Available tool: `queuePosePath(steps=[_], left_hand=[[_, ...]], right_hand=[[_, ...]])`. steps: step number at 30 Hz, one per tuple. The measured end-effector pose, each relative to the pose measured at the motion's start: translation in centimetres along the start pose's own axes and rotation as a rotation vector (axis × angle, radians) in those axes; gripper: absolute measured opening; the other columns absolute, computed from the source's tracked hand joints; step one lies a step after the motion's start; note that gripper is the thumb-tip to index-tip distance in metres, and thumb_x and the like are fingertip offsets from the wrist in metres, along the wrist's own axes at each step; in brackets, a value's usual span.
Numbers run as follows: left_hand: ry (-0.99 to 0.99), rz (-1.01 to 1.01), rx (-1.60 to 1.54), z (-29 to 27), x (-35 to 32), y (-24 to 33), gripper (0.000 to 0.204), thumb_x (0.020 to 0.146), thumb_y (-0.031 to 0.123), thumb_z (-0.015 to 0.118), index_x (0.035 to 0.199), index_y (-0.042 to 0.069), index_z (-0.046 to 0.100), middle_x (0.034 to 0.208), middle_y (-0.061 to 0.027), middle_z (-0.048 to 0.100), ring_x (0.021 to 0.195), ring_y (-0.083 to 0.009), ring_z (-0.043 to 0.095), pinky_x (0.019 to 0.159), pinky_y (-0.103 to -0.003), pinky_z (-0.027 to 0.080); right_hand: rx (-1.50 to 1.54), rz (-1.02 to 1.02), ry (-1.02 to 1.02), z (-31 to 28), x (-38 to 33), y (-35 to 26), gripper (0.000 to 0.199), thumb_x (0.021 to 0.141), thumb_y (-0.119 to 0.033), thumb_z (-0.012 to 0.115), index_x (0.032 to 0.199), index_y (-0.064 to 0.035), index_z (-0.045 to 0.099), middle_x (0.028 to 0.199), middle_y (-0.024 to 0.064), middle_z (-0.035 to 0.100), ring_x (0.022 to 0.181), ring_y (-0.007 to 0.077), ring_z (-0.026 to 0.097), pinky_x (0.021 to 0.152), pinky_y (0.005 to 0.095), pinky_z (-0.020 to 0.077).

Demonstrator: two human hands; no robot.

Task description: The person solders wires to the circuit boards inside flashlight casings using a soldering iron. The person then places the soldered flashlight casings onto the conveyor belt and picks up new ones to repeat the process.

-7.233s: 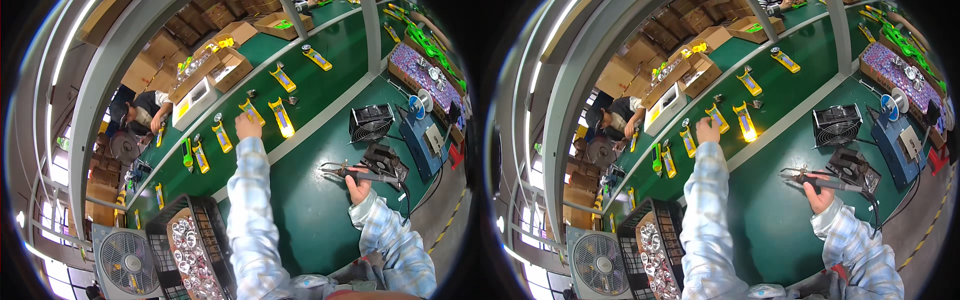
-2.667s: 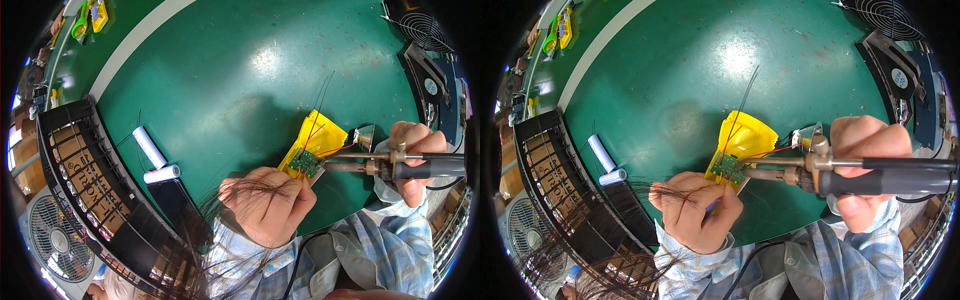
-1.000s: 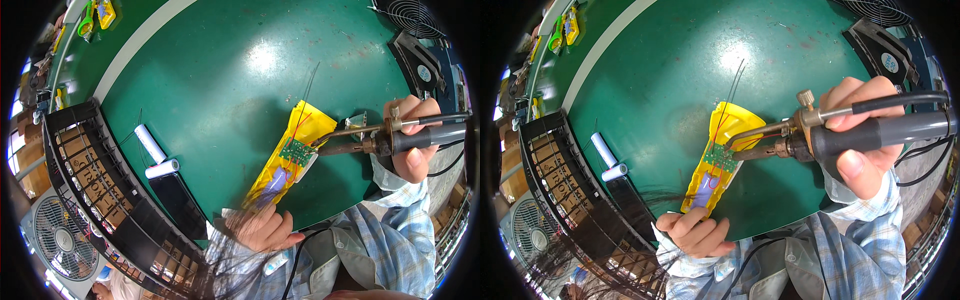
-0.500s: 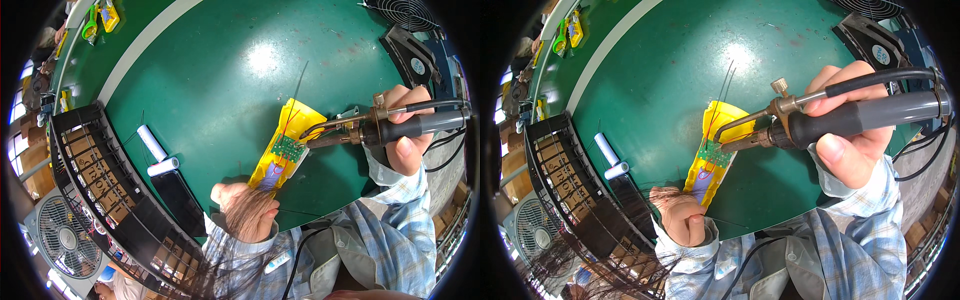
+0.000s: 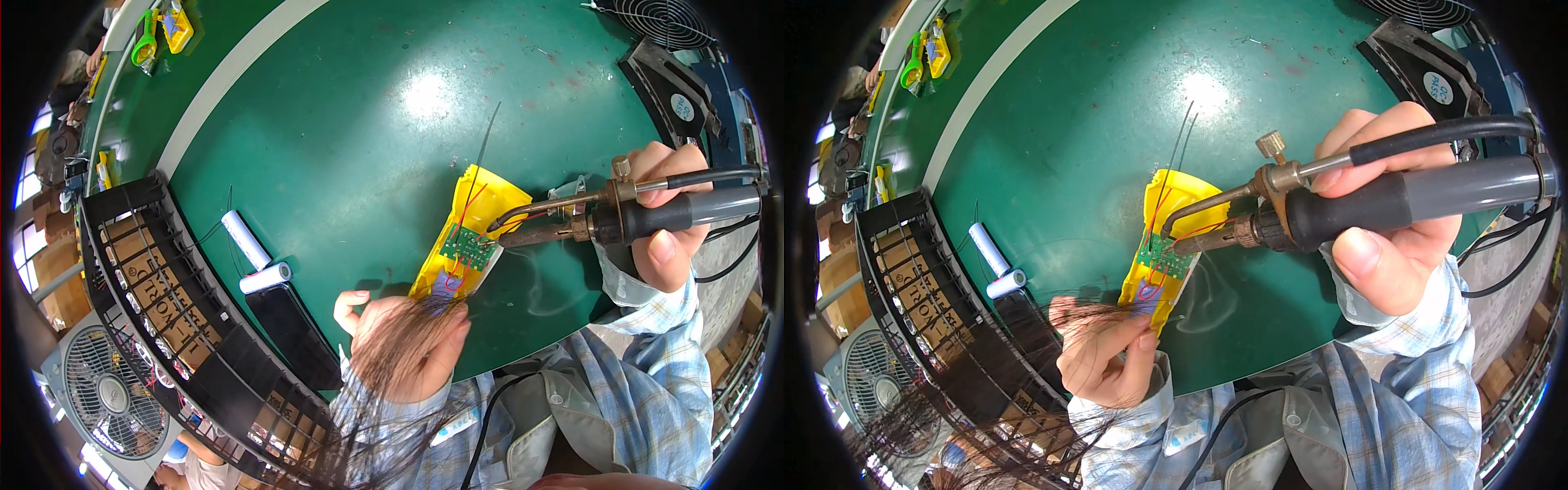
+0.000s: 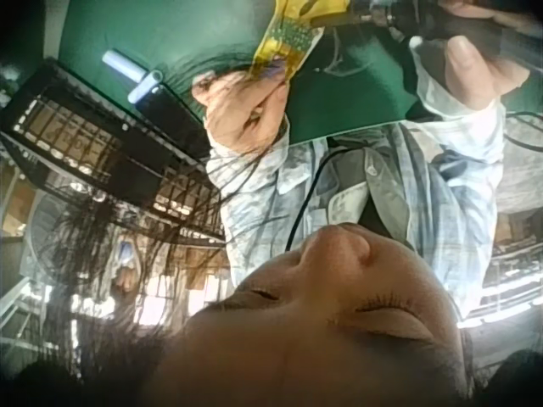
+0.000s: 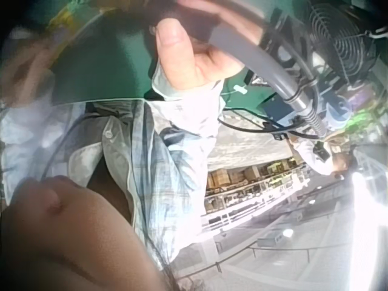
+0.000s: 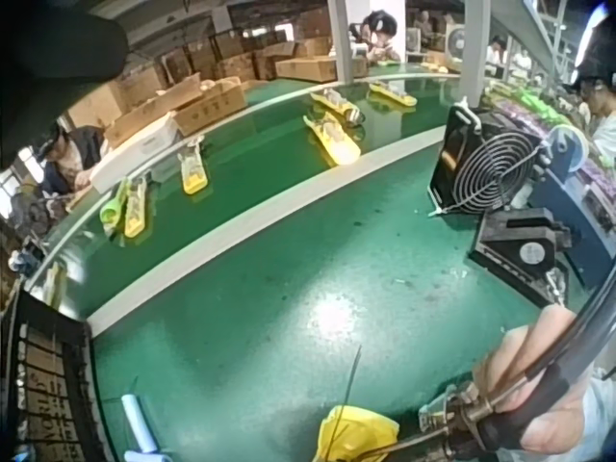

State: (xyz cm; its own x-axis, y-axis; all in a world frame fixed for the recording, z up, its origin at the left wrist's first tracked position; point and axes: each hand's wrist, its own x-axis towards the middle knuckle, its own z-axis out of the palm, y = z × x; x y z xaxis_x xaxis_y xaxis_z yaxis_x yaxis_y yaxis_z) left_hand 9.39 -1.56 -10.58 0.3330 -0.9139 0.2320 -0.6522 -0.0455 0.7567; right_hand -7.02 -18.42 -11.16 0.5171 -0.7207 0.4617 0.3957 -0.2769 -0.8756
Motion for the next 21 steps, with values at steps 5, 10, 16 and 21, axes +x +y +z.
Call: queuePosePath(steps=[5,10,16,21], left_hand=[[0.037,-0.024,-0.030,0.4,0.0,-0.7,0.013,0.053,-0.004,0.062,0.065,-0.001,0.059,0.055,-0.0063,0.058,0.047,-0.0153,0.055,0.050,-0.023,0.044],[0.027,0.014,0.087,0.7,0.6,-0.2,0.018,0.049,-0.003,0.066,0.065,0.003,0.060,0.050,-0.0049,0.054,0.043,-0.0132,0.052,0.046,-0.020,0.040],[-0.108,-0.045,0.134,0.1,1.1,0.2,0.020,0.048,-0.003,0.067,0.065,0.006,0.060,0.047,-0.0028,0.050,0.040,-0.0120,0.045,0.043,-0.021,0.034],[-0.092,-0.051,0.101,0.2,1.1,0.0,0.020,0.048,-0.004,0.067,0.065,0.005,0.060,0.046,-0.0029,0.049,0.040,-0.0114,0.044,0.043,-0.021,0.032]], right_hand=[[-0.001,0.018,-0.035,0.0,0.2,0.0,0.031,0.064,-0.018,0.059,0.082,0.0033,0.047,0.079,0.0086,0.042,0.063,0.0150,0.042,0.051,0.0245,0.0359],[-0.008,-0.030,-0.028,0.2,0.2,0.0,0.029,0.063,-0.016,0.060,0.080,0.0030,0.046,0.077,0.0088,0.043,0.060,0.0139,0.041,0.047,0.0235,0.0345],[0.017,0.008,-0.073,0.4,0.6,-0.2,0.029,0.061,-0.015,0.060,0.079,0.0022,0.044,0.071,0.0094,0.044,0.053,0.0116,0.039,0.043,0.0213,0.0321],[-0.112,0.187,0.112,0.7,-0.4,-0.7,0.035,0.052,-0.026,0.062,0.070,-0.0095,0.037,0.064,-0.0001,0.040,0.053,0.0102,0.032,0.051,0.0250,0.0233]])
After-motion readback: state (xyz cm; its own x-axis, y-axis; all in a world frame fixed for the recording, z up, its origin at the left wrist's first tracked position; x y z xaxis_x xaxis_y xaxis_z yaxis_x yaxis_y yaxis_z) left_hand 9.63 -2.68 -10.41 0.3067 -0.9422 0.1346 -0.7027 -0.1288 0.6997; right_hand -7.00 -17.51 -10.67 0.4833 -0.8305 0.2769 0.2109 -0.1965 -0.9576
